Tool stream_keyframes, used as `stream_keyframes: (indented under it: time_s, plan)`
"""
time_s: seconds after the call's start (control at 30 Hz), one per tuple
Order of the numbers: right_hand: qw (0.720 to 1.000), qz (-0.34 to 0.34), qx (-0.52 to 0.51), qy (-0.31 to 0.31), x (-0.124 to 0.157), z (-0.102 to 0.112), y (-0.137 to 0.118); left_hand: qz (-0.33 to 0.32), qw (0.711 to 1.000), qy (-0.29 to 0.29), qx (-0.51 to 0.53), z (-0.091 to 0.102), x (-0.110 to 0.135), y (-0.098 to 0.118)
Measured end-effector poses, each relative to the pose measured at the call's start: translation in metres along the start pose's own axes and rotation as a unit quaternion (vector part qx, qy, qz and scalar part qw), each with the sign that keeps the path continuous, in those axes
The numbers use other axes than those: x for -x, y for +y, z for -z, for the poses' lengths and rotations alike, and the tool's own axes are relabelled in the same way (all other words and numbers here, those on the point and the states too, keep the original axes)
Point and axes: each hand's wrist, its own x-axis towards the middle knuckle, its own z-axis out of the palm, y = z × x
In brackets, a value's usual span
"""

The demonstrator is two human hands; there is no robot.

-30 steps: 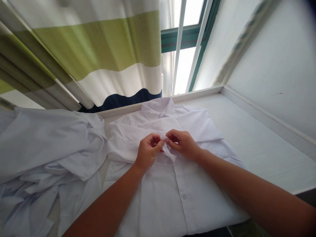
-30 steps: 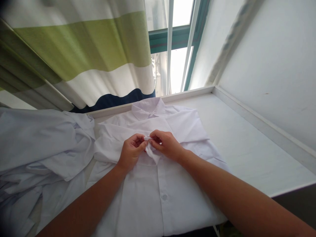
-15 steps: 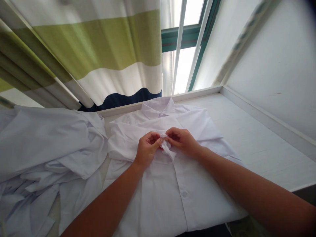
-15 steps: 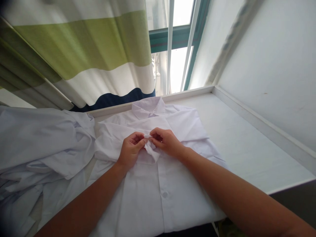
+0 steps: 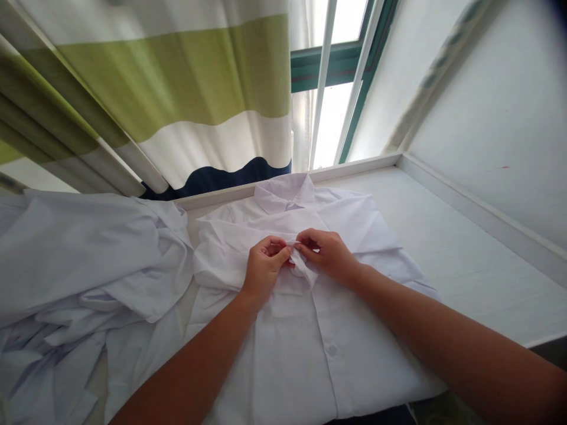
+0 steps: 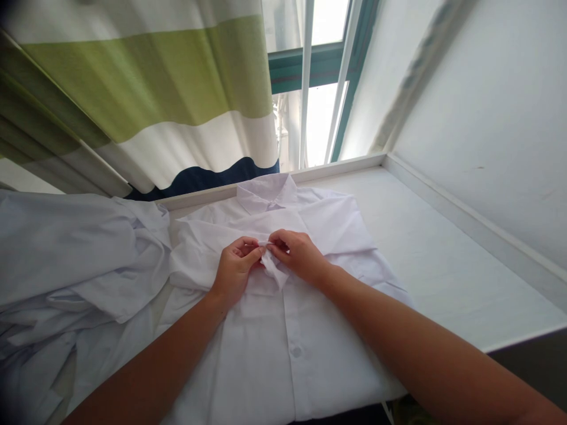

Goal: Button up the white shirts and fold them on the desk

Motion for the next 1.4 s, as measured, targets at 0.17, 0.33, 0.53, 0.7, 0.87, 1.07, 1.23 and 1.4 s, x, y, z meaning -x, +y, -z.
stream_keyframes:
  time_s: [0.17,0.33,0.53,0.7,0.87,1.07,1.23,1.4]
  plan:
    - [1.000,-0.019,0.008,-0.005,-0.001,-0.002,0.001,0.011,1.000,0.017,-0.018,-0.002,0.000,0.001]
    - [0.999,-0.038,0.010,-0.012,-0.001,-0.003,-0.001,0.006,0.999,0.016,-0.041,-0.003,0.001,0.000]
    - [0.998,-0.059,0.007,-0.030,0.000,0.001,-0.005,-0.059,0.992,-0.021,-0.112,-0.001,0.003,0.000]
    - [0.998,-0.047,-0.021,-0.022,0.002,0.004,-0.005,-0.085,0.987,-0.026,-0.133,-0.002,0.004,0.001]
    - [0.999,-0.032,0.005,-0.037,0.001,0.005,-0.005,-0.063,0.992,-0.024,-0.110,-0.002,0.004,0.001]
    - [0.997,-0.033,-0.039,-0.062,0.002,0.009,-0.005,-0.008,0.996,-0.062,-0.065,0.002,-0.001,0.004]
    - [0.990,-0.078,-0.101,-0.061,0.004,0.007,-0.003,-0.049,0.985,-0.086,-0.144,0.002,0.002,0.004]
    - [0.993,-0.063,-0.087,-0.057,0.003,0.009,-0.004,-0.048,0.980,-0.053,-0.187,0.001,0.008,0.000]
